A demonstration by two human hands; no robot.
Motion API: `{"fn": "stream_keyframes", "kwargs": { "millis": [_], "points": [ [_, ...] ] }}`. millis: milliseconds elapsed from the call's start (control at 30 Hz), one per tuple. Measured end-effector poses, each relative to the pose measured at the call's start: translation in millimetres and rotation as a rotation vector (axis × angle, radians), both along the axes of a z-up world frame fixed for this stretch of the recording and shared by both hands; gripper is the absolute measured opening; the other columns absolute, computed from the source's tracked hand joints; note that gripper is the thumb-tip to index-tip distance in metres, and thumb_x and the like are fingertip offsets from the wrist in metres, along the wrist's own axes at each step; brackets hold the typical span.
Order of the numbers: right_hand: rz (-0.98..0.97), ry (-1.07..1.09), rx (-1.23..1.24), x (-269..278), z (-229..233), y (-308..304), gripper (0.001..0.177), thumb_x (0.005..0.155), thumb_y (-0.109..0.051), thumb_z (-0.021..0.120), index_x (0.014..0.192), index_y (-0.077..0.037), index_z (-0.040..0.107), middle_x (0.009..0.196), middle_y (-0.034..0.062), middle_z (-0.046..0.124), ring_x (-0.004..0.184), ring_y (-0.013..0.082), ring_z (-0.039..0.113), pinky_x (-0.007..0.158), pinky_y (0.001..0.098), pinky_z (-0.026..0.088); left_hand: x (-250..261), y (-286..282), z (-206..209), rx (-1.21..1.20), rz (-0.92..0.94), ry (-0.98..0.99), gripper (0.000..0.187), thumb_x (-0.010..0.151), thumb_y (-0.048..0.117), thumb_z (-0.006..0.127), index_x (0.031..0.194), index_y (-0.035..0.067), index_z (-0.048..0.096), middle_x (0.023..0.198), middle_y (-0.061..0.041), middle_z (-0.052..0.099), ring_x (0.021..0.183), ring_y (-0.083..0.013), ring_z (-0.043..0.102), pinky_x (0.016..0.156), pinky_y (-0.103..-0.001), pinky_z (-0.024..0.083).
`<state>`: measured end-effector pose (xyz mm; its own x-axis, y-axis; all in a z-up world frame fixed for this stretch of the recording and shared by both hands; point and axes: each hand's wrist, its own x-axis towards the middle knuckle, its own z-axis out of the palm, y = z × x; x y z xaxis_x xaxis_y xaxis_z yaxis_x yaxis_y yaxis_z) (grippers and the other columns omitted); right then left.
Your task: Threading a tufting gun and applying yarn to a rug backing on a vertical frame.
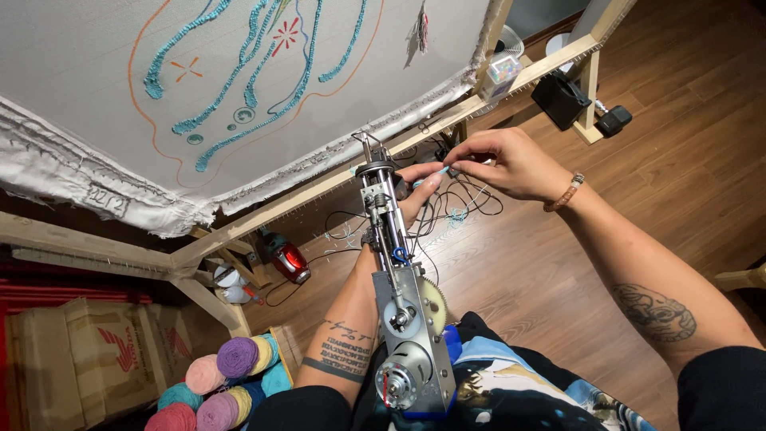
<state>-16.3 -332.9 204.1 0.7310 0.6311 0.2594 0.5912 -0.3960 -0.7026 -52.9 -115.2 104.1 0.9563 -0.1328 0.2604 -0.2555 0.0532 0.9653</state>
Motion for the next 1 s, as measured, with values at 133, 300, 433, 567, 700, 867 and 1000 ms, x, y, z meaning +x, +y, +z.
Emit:
{"fn": "stream_keyframes", "kwargs": {
  "millis": [133, 300, 433, 567, 700, 867, 1000],
  "points": [
    [0.019, -0.094, 0.003, 1.7, 6.5, -4.0, 0.02, 0.091, -0.011, 0.073, 0.11, -0.005, 0.076, 0.098, 0.0071, 0.074, 0.083, 0.0165, 0.07, 0.071, 0.029, 0.054, -2.0, -0.7, -2.7, 0.03, 0.057, 0.007, 0.027, 0.098, 0.029, 0.071, 0.114, 0.009, 0.079, 0.099, -0.001, 0.077, 0.093, -0.0096, 0.066, 0.087, -0.028, 0.054],
    [-0.012, -0.101, 0.032, -0.1, 5.5, -14.0, 0.02, 0.092, -0.013, 0.073, 0.111, -0.005, 0.077, 0.098, 0.0063, 0.074, 0.084, 0.0142, 0.069, 0.071, 0.0279, 0.054, -2.9, 2.3, -8.2, 0.058, 0.099, 0.051, 0.028, 0.098, 0.03, 0.071, 0.113, 0.009, 0.08, 0.093, -0.001, 0.075, 0.088, -0.0093, 0.063, 0.082, -0.028, 0.052],
    [-0.142, 0.047, 0.037, -2.6, 7.1, -10.5, 0.018, 0.095, -0.018, 0.074, 0.103, -0.004, 0.077, 0.084, 0.0014, 0.072, 0.073, 0.0067, 0.061, 0.062, 0.0248, 0.049, -5.9, 2.8, 0.0, 0.071, 0.121, 0.022, 0.027, 0.097, 0.03, 0.071, 0.113, 0.009, 0.079, 0.095, 0.0, 0.077, 0.091, -0.0081, 0.066, 0.085, -0.026, 0.053],
    [-0.213, 0.069, -0.002, -1.2, 1.7, -7.9, 0.022, 0.098, -0.023, 0.072, 0.098, -0.002, 0.075, 0.069, -0.0006, 0.062, 0.062, 0.0051, 0.051, 0.054, 0.0241, 0.042, -5.4, 1.9, -0.3, 0.04, 0.137, 0.052, 0.026, 0.096, 0.029, 0.073, 0.112, 0.009, 0.08, 0.095, -0.001, 0.077, 0.09, -0.0091, 0.067, 0.083, -0.027, 0.054],
    [-0.198, 0.143, 0.016, 2.7, -14.9, -6.7, 0.035, 0.106, -0.028, 0.061, 0.085, -0.001, 0.069, 0.062, -0.0034, 0.049, 0.057, 0.0041, 0.04, 0.049, 0.0252, 0.032, -8.9, 2.4, 5.8, 0.003, 0.134, 0.017, 0.025, 0.096, 0.028, 0.073, 0.111, 0.009, 0.08, 0.099, -0.001, 0.078, 0.093, -0.0093, 0.068, 0.087, -0.027, 0.054],
    [-0.141, 0.327, 0.235, 11.3, -51.8, -0.7, 0.05, 0.114, -0.032, 0.053, 0.073, -0.003, 0.054, 0.065, -0.0065, 0.044, 0.059, 0.0037, 0.035, 0.05, 0.0249, 0.029, -10.2, 6.8, 9.6, 0.075, 0.136, 0.008, 0.026, 0.097, 0.028, 0.071, 0.112, 0.009, 0.08, 0.099, -0.002, 0.079, 0.094, -0.0095, 0.068, 0.089, -0.027, 0.053],
    [-0.075, 0.834, 0.694, -1.5, -45.3, 17.0, 0.031, 0.108, -0.028, 0.056, 0.096, -0.005, 0.073, 0.077, -0.0022, 0.059, 0.066, 0.0059, 0.048, 0.06, 0.0206, 0.042, -2.0, 9.4, -8.8, 0.082, 0.14, 0.021, 0.029, 0.098, 0.03, 0.071, 0.113, 0.008, 0.08, 0.098, -0.003, 0.078, 0.094, -0.0116, 0.067, 0.089, -0.03, 0.053]
  ]
}}
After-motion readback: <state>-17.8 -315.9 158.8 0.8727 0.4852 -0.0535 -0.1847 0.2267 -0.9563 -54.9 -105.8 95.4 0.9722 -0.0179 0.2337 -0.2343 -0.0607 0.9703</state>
